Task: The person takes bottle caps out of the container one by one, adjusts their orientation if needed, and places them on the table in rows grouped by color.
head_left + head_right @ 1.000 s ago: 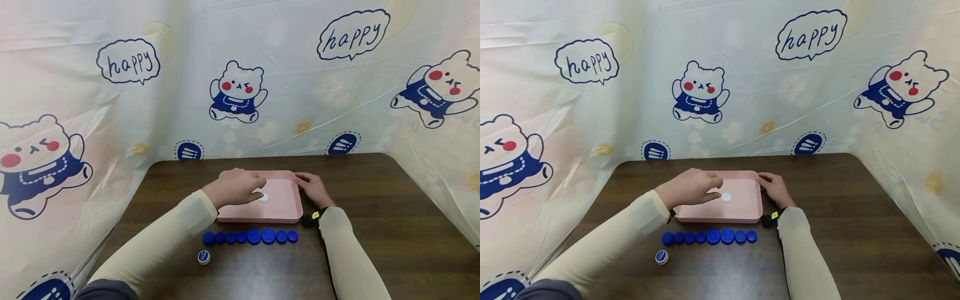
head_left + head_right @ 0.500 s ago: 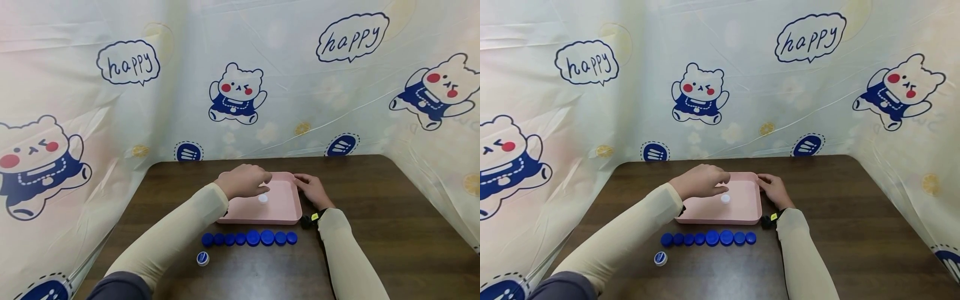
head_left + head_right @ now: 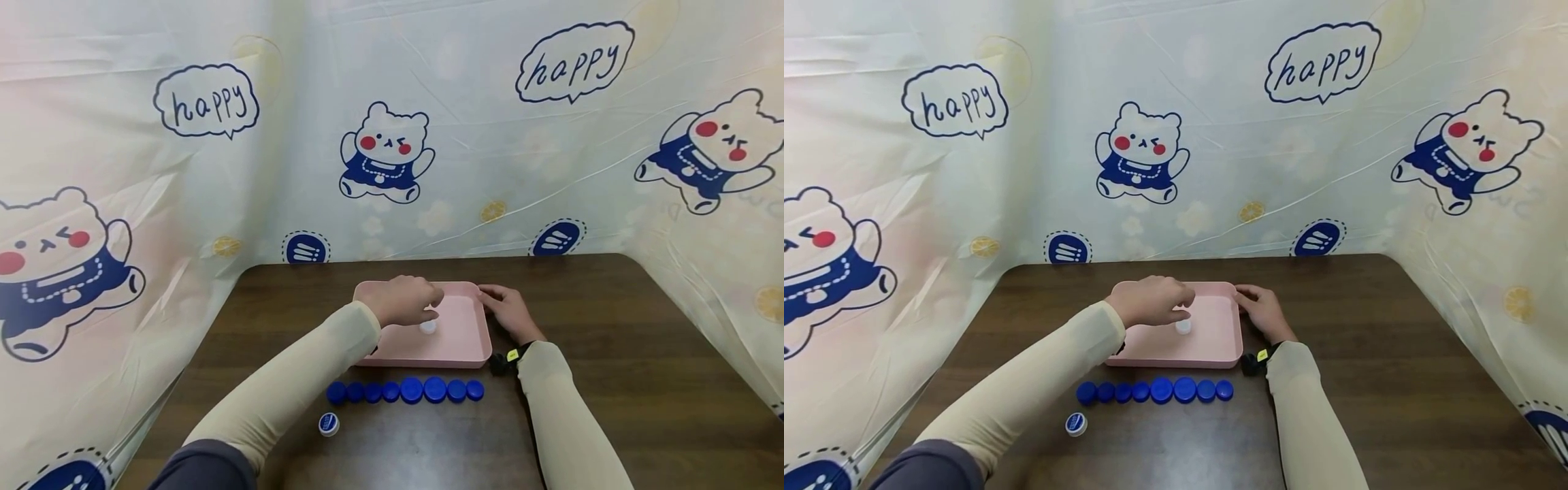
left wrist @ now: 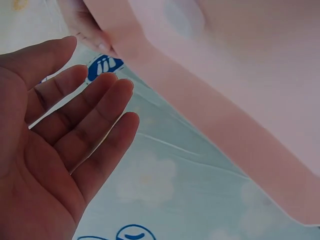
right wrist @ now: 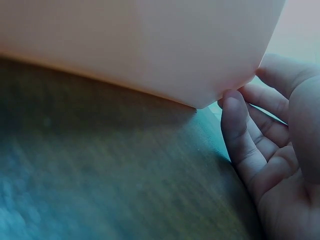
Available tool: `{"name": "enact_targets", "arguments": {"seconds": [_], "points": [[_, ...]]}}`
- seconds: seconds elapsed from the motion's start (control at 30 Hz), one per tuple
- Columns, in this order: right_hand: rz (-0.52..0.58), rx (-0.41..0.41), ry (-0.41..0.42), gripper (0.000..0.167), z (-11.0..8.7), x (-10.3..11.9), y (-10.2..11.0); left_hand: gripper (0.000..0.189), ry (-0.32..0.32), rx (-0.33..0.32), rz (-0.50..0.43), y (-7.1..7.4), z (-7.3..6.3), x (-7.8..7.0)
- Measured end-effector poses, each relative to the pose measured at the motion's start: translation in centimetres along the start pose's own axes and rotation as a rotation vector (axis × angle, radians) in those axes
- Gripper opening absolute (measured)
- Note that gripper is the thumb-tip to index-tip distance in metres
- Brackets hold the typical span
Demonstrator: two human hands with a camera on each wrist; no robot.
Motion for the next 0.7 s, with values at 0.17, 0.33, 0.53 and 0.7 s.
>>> {"name": "enact_targets", "arguments": {"seconds": [0.17,0.33,0.53,0.7], "points": [[0.005,0.000,-0.009,0.041,-0.2,0.1,0.0,0.022,-0.003,-0.011,-0.017,-0.8,0.0,0.4],[-0.007,-0.006,-0.011,0.042,-0.2,0.2,0.0,0.022,-0.011,-0.026,-0.031,-1.4,0.3,0.7],[-0.012,-0.019,-0.009,0.041,-0.1,0.1,0.0,0.021,-0.059,-0.039,-0.006,-2.2,0.7,0.8],[-0.009,-0.018,-0.013,0.039,0.0,-0.1,0.0,0.021,-0.093,-0.039,0.034,-2.9,0.9,0.9]]}}
Point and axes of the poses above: each hand's wrist, its own z-axis towards the middle knuckle, its own y-axis out of the back of the hand, x = y × z, the point moved 4 cm from there along z, towards the middle knuckle, and after that the axes turned 9 degrees about -x, right-handed, at the moved point
